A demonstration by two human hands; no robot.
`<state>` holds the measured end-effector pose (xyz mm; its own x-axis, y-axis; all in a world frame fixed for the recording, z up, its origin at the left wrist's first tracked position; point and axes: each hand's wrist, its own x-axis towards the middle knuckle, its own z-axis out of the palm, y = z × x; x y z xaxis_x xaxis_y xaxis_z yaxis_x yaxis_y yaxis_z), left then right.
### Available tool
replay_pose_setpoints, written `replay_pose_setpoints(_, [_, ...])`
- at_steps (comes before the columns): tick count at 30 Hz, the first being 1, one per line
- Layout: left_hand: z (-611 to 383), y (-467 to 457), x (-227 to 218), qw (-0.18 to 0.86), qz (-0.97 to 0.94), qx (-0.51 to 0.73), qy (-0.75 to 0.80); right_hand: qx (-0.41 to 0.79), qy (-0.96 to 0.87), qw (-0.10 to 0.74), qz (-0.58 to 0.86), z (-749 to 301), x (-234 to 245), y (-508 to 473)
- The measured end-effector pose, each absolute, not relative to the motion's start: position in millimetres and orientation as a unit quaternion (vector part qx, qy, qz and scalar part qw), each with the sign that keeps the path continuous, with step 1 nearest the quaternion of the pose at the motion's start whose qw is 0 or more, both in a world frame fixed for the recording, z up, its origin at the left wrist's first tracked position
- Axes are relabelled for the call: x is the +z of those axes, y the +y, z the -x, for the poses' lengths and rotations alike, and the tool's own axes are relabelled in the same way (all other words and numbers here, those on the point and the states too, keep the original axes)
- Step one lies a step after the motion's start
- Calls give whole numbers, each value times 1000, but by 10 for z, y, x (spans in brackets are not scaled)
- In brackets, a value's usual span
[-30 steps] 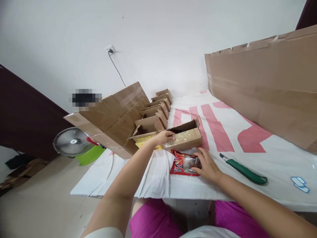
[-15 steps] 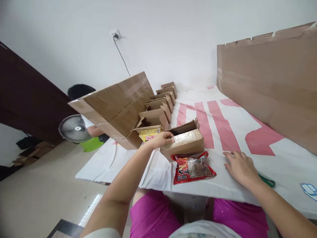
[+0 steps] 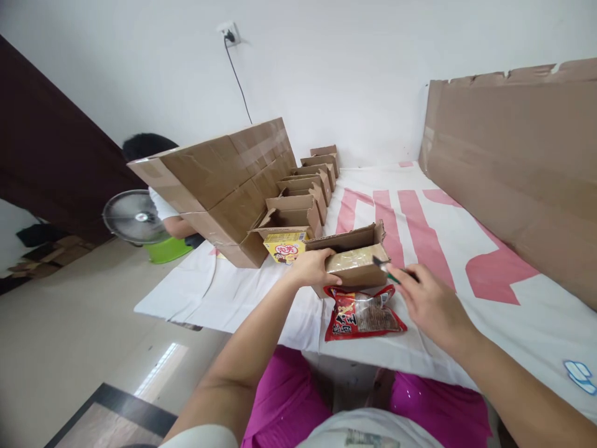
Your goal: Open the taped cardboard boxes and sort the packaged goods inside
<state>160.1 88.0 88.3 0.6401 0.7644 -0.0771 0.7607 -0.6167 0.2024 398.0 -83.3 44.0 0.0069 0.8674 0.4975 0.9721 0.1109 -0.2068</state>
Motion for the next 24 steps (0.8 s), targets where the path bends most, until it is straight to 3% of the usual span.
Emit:
replay_pose_setpoints(7, [-1597, 864, 802, 70, -898, 11, 434, -81, -747, 131, 647, -3498, 751, -522])
replay_pose_setpoints(13, [-1593, 880, 778, 59, -906, 15, 418, -85, -737, 83, 665, -3364, 930, -467])
replay_pose_setpoints(24, [-1600, 888, 789, 52, -915, 8, 401, -144, -717, 32, 681, -3268, 780, -449])
